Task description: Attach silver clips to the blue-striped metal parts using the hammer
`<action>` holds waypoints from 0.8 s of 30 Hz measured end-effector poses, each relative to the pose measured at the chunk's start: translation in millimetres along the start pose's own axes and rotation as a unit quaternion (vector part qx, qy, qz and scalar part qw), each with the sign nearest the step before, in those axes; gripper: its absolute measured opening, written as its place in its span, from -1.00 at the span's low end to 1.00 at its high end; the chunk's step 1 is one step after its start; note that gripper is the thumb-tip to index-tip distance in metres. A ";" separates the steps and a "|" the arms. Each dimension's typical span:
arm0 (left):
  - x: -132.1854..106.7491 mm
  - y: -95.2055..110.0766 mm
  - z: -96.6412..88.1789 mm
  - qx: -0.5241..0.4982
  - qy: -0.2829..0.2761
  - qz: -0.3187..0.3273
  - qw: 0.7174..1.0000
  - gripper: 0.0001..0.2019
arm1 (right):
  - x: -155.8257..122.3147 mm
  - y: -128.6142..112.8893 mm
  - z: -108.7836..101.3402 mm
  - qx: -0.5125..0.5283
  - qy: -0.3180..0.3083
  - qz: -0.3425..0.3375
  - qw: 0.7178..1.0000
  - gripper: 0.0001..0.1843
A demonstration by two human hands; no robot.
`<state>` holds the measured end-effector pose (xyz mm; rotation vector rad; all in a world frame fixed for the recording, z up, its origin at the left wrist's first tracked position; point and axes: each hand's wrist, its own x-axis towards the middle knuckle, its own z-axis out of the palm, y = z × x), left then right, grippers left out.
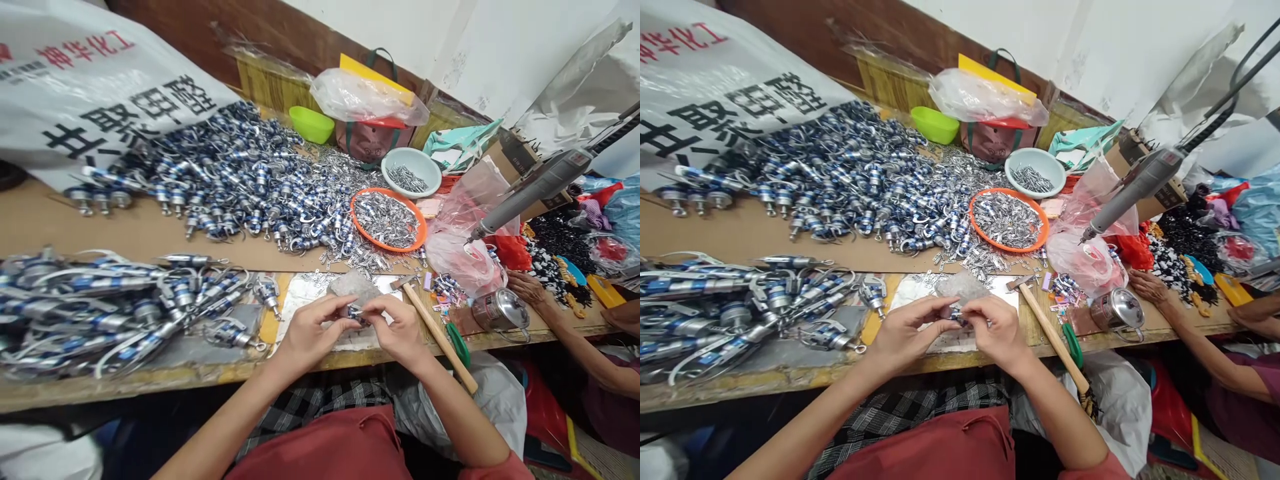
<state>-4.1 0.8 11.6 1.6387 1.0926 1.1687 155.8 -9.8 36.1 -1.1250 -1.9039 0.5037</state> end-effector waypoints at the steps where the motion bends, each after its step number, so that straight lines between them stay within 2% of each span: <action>1: 0.0 1.1 -0.4 -0.002 -0.003 0.005 1.000 -0.79 | 0.5 0.4 0.6 -0.009 -0.001 -0.007 1.000 -0.83; 5: -0.3 5.4 -2.1 -0.038 -0.003 -0.001 0.999 -0.89 | -2.3 3.9 -2.7 -0.049 -0.020 -0.086 0.995 -0.79; 10: -0.7 11.5 -5.6 -0.123 0.015 -0.079 0.989 -0.94 | -12.6 8.3 -8.5 -0.067 -0.009 -0.130 0.989 -0.71; 14: 0.8 17.3 -10.9 -0.124 -0.011 -0.109 0.986 -0.92 | -16.8 14.1 -13.2 -0.120 -0.036 -0.238 0.963 -0.68; 18: 2.4 22.6 -16.3 -0.046 -0.038 -0.067 0.996 -0.90 | -14.1 15.2 -17.1 -0.141 -0.041 -0.270 0.952 -0.66; 22: 2.0 26.1 -19.6 0.021 -0.040 0.018 0.999 -0.88 | -13.7 14.5 -17.7 -0.133 -0.043 -0.248 0.959 -0.65; 24: 1.2 27.0 -20.2 0.019 -0.056 0.026 0.998 -0.87 | -16.0 13.9 -16.4 -0.122 -0.038 -0.226 0.966 -0.63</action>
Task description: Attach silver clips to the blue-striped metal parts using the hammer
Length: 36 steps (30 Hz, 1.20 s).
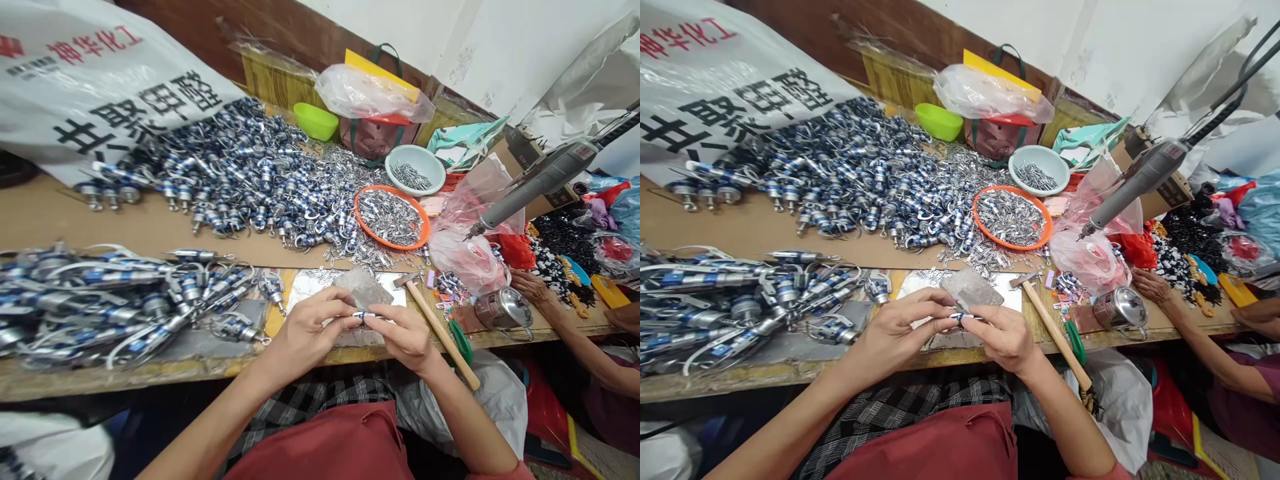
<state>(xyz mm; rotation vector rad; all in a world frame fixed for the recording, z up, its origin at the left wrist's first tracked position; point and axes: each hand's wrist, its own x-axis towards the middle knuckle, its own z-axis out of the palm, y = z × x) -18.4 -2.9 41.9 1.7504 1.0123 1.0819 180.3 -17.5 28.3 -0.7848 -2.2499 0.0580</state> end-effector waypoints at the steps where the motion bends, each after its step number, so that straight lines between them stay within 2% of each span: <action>1: -0.6 0.2 0.1 -0.012 -0.012 -0.006 1.000 -0.87 | -1.1 -1.4 0.9 0.010 0.003 0.016 1.000 -0.62; 5: -4.9 -2.1 3.3 -0.068 -0.048 -0.061 0.995 -0.85 | -5.4 -9.0 5.9 0.065 0.014 0.096 0.993 -0.69; 9: -12.4 -8.8 10.4 -0.106 -0.033 -0.152 0.982 -0.85 | -7.2 -19.0 10.9 0.120 0.048 0.174 0.976 -0.78; 12: -17.2 -13.1 16.3 -0.172 -0.016 -0.234 0.957 -0.59 | -7.0 -26.8 12.0 0.162 0.071 0.249 0.952 -0.84; 15: -18.3 -15.0 20.8 -0.216 -0.010 -0.274 0.937 -0.46 | -7.7 -25.9 7.7 0.175 0.046 0.284 0.942 -0.86; 18: -14.2 -15.7 23.3 -0.222 0.013 -0.279 0.934 -0.38 | -11.4 -4.8 -0.3 0.096 0.027 0.267 0.958 -0.84; 20: -9.8 -16.0 23.5 -0.233 0.016 -0.271 0.934 -0.31 | -14.6 18.8 -3.6 -0.065 0.002 0.251 0.966 -0.80; 22: -5.8 -16.1 22.8 -0.245 0.009 -0.268 0.932 -0.27 | -17.3 42.3 -2.9 -0.248 -0.089 0.223 0.939 -0.77; 24: -3.3 -16.0 21.6 -0.249 -0.004 -0.273 0.929 -0.24 | -18.8 58.6 1.3 -0.343 -0.177 0.190 0.903 -0.79; 27: -2.0 -16.2 19.6 -0.239 -0.021 -0.285 0.928 -0.21 | -20.5 63.5 7.8 -0.358 -0.216 0.163 0.894 -0.84; 33: 2.7 -19.9 16.8 -0.257 -0.019 -0.302 0.918 -0.16 | -31.8 38.6 7.3 -0.367 -0.259 0.143 0.882 -0.78; 36: 6.3 -20.8 14.9 -0.257 -0.009 -0.312 0.915 -0.13 | -34.9 35.5 2.6 -0.349 -0.279 0.153 0.881 -0.77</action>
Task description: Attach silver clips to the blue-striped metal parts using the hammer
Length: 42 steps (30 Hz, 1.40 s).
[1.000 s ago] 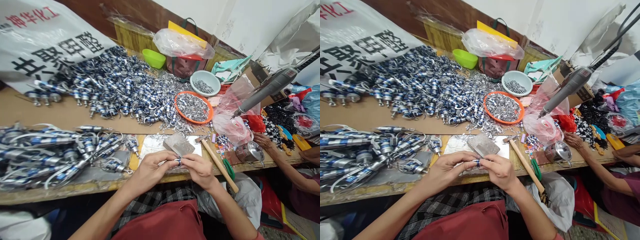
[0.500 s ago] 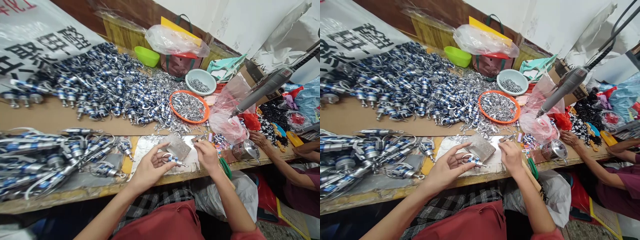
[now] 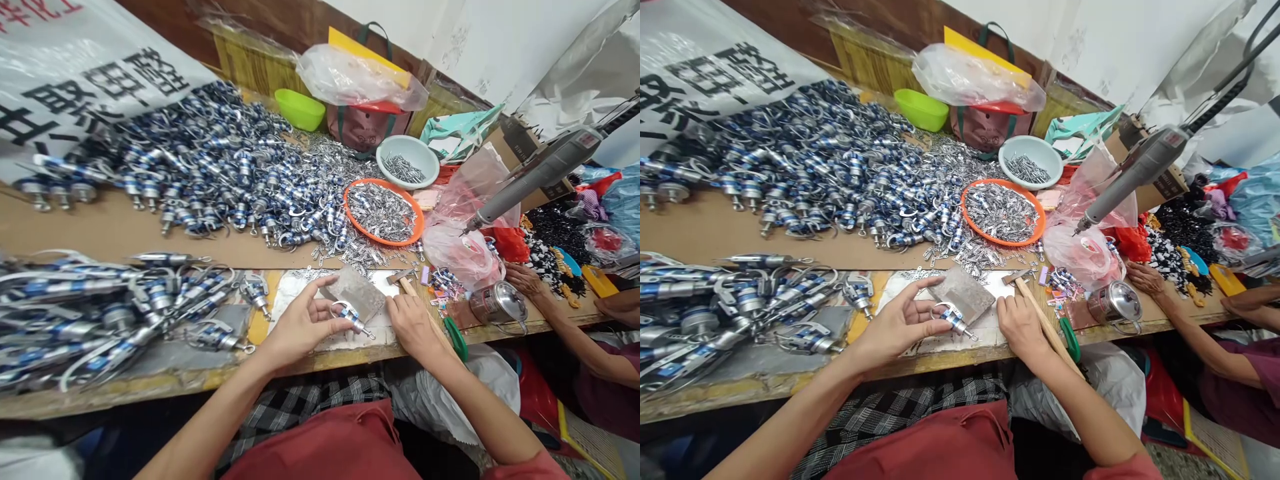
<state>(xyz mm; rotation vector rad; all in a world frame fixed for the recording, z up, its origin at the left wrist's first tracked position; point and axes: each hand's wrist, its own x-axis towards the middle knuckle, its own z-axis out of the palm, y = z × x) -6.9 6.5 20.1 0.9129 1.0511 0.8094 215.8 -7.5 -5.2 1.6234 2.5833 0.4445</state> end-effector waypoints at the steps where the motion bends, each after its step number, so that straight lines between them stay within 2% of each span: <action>1: 0.5 0.6 -0.3 0.000 0.002 0.000 1.000 -0.12 | 0.4 2.9 -1.4 0.027 -0.002 0.003 1.000 -0.75; 4: 0.7 0.9 -0.5 -0.007 -0.003 0.002 1.000 -0.13 | 7.5 12.8 -11.7 0.189 0.036 0.036 0.981 -0.75; 6: 0.4 0.3 -0.1 -0.016 -0.008 0.002 1.000 -0.14 | 15.2 13.7 -24.5 0.308 0.078 0.050 0.947 -0.82; 8: 0.3 -0.3 0.4 -0.022 -0.011 0.004 1.000 -0.14 | 23.7 7.3 -39.0 0.379 0.094 0.027 0.920 -0.87; 11: 0.5 -0.9 0.9 -0.030 -0.013 0.009 0.999 -0.16 | 35.5 -8.2 -54.8 0.404 0.056 -0.022 0.913 -0.88; 14: 0.5 -1.8 1.1 -0.037 -0.018 0.012 0.999 -0.16 | 43.5 -16.1 -59.9 0.421 0.021 -0.035 0.906 -0.86; 20: 0.4 -3.6 0.5 -0.041 -0.025 0.011 0.999 -0.18 | 41.0 -10.8 -61.8 0.419 0.022 -0.059 0.906 -0.81; 24: 0.5 -3.4 0.5 -0.031 -0.016 0.015 0.999 -0.17 | 38.5 -16.9 -62.0 0.479 0.030 -0.078 0.874 -0.74; 26: 0.5 -3.5 0.7 -0.033 -0.018 0.018 0.999 -0.17 | 40.0 -21.8 -60.3 0.523 0.035 -0.042 0.851 -0.76; 30: 0.2 -3.6 1.3 -0.042 -0.030 0.020 0.998 -0.18 | 43.3 -28.1 -54.0 0.594 0.011 0.084 0.800 -0.87; 33: -0.2 -2.7 1.4 -0.035 -0.021 0.023 0.999 -0.19 | 43.0 -30.3 -48.6 0.622 0.021 0.108 0.775 -0.82; 36: -0.5 -1.7 1.2 -0.027 -0.021 0.024 0.999 -0.18 | 43.4 -34.4 -45.4 0.612 0.065 0.116 0.780 -0.75; 39: -0.2 -1.4 0.9 -0.024 -0.023 0.019 0.999 -0.18 | 48.0 -41.7 -45.5 0.581 0.085 0.133 0.798 -0.80; 42: -0.1 -1.5 1.2 -0.023 -0.018 0.015 0.999 -0.18 | 49.8 -43.0 -46.7 0.574 0.092 0.114 0.806 -0.85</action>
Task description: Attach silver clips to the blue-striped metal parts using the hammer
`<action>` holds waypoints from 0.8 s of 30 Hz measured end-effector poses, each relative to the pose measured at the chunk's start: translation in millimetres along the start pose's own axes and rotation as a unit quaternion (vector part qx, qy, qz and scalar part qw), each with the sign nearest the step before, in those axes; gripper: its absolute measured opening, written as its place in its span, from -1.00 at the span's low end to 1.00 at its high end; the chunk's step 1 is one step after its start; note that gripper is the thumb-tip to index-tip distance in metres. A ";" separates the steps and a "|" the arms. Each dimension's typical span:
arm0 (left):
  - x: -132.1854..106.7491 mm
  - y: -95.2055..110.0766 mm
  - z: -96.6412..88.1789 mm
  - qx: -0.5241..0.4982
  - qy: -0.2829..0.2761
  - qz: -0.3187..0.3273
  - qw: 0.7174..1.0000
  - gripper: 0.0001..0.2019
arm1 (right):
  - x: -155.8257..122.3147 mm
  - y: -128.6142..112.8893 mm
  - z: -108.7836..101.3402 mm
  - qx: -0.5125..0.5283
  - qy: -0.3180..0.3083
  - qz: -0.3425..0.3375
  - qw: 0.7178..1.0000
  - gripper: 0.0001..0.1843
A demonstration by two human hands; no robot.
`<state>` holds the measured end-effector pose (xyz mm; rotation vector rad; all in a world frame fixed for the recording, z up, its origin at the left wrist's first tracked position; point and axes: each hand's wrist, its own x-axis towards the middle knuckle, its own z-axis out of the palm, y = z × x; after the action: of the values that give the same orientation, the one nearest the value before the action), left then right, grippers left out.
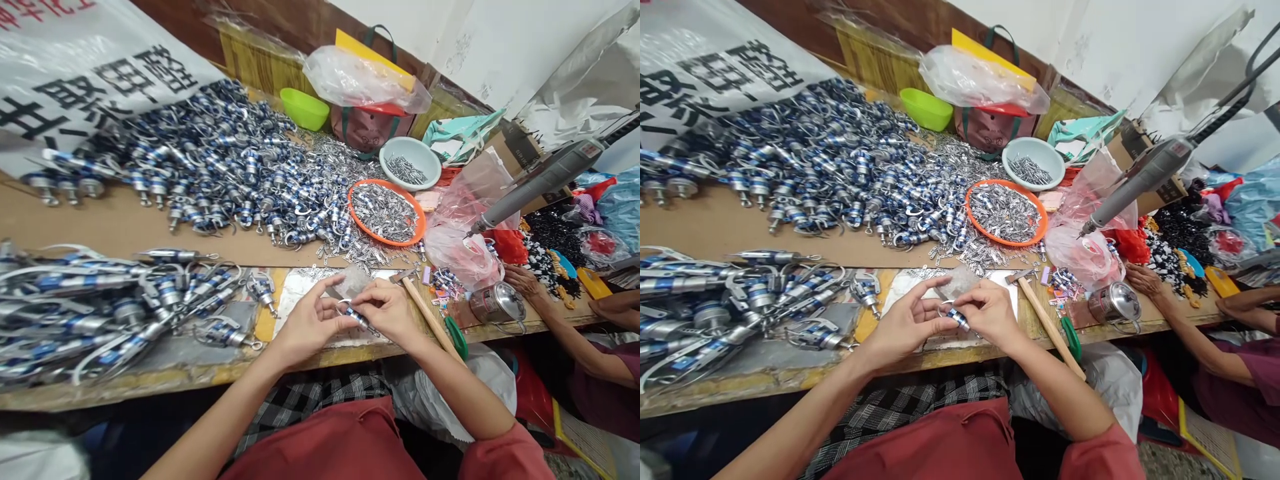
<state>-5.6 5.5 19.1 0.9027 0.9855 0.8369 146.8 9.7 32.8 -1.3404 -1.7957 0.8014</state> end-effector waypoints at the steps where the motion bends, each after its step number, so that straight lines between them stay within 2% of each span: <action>1: -0.1 0.0 0.2 0.000 0.004 -0.001 1.000 -0.17 | -1.5 1.7 -4.0 -0.001 0.012 -0.016 1.000 -0.86; 4: -0.9 0.6 1.2 0.000 0.013 -0.005 1.000 -0.16 | -15.7 18.0 -33.2 -0.060 0.124 -0.030 0.990 -0.88; 5: -1.2 0.8 1.5 -0.001 0.014 -0.005 1.000 -0.16 | -23.1 27.1 -46.9 -0.109 0.166 -0.007 0.980 -0.84; 6: -1.4 1.1 1.7 -0.001 0.014 -0.006 1.000 -0.16 | -31.0 37.1 -60.9 -0.179 0.178 0.029 0.967 -0.78; 8: -1.4 1.3 2.0 -0.002 0.014 -0.006 1.000 -0.15 | -46.5 56.5 -84.3 -0.308 0.096 0.102 0.941 -0.59; 10: -1.1 1.3 2.1 -0.004 0.017 -0.007 1.000 -0.14 | -58.0 68.7 -96.2 -0.361 0.000 0.153 0.920 -0.67; 11: -1.0 1.2 2.1 -0.004 0.018 -0.008 1.000 -0.13 | -61.6 70.2 -97.5 -0.369 -0.022 0.159 0.915 -0.70; 13: -1.0 1.1 2.1 -0.003 0.018 -0.008 1.000 -0.14 | -64.9 63.4 -93.5 -0.359 -0.012 0.131 0.924 -0.71; 16: -1.3 1.3 2.0 -0.001 0.014 -0.005 1.000 -0.15 | -65.3 35.3 -83.5 -0.316 0.005 0.017 0.949 -0.65; 20: -1.1 1.3 1.6 -0.005 0.011 -0.002 1.000 -0.12 | -68.8 1.1 -78.5 -0.297 -0.027 -0.138 0.944 -0.45; 22: -0.8 1.0 0.9 -0.004 0.012 0.001 1.000 -0.11 | -71.9 -4.7 -77.7 -0.311 -0.048 -0.145 0.938 -0.39; 24: -0.3 0.5 0.2 -0.001 0.014 0.003 1.000 -0.09 | -75.2 -4.2 -76.1 -0.337 -0.088 -0.115 0.930 -0.39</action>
<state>-5.6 5.4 19.6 0.8946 1.0067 0.8582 222.5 -60.3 62.0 -1.4521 -2.4502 0.1682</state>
